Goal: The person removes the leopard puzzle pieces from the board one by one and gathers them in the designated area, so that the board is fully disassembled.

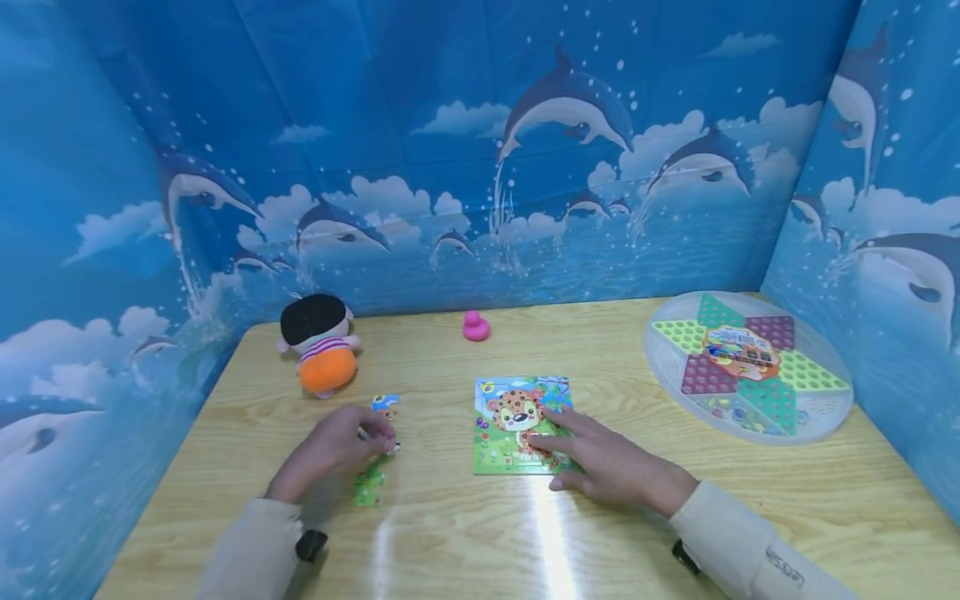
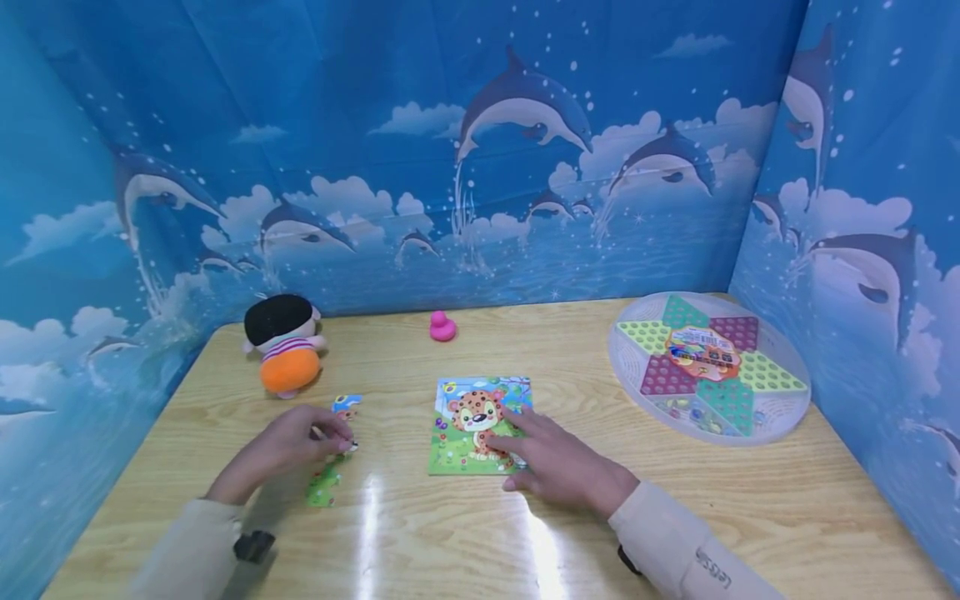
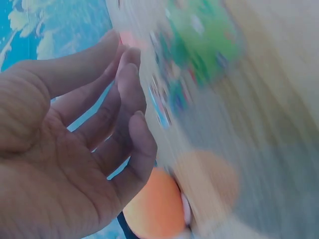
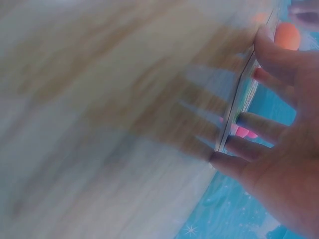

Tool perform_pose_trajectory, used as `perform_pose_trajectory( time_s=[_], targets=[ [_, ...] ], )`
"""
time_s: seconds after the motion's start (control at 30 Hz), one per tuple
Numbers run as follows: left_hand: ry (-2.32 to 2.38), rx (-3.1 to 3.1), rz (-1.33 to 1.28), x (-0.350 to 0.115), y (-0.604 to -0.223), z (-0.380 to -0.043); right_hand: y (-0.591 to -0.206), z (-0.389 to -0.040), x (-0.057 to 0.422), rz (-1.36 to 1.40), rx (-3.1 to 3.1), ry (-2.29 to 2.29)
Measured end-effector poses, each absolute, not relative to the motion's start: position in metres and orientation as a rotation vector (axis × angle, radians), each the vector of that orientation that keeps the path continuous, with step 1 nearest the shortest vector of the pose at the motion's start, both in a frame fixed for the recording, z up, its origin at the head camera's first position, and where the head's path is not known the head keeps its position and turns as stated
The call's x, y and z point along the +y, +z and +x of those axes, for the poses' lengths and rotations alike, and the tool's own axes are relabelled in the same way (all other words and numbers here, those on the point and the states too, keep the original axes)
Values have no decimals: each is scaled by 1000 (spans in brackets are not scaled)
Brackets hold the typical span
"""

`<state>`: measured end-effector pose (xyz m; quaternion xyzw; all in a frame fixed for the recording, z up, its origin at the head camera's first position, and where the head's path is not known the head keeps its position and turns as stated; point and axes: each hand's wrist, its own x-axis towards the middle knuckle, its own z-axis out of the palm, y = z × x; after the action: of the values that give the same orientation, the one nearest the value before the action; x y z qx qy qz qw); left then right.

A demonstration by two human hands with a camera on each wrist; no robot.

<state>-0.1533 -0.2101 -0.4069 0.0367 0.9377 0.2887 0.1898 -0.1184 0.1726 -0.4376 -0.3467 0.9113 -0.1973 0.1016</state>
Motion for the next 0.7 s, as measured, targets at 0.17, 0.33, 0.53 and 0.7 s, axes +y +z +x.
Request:
perform_pose_trajectory(
  time_s=[0.17,0.33,0.53,0.7],
  targets=[
    [888,2619,169,-183,-408,-165,-438,-118,172,-1012,2687,-585],
    [849,2635,206,-152,-407,-178,-438,-118,172,-1021,2686,-581],
    [803,2686,377,-121,-410,-192,-437,-118,172,-1023,2691,-574],
    [805,2699,487,-104,-413,-198,-436,-119,171,-1020,2709,-559]
  ],
)
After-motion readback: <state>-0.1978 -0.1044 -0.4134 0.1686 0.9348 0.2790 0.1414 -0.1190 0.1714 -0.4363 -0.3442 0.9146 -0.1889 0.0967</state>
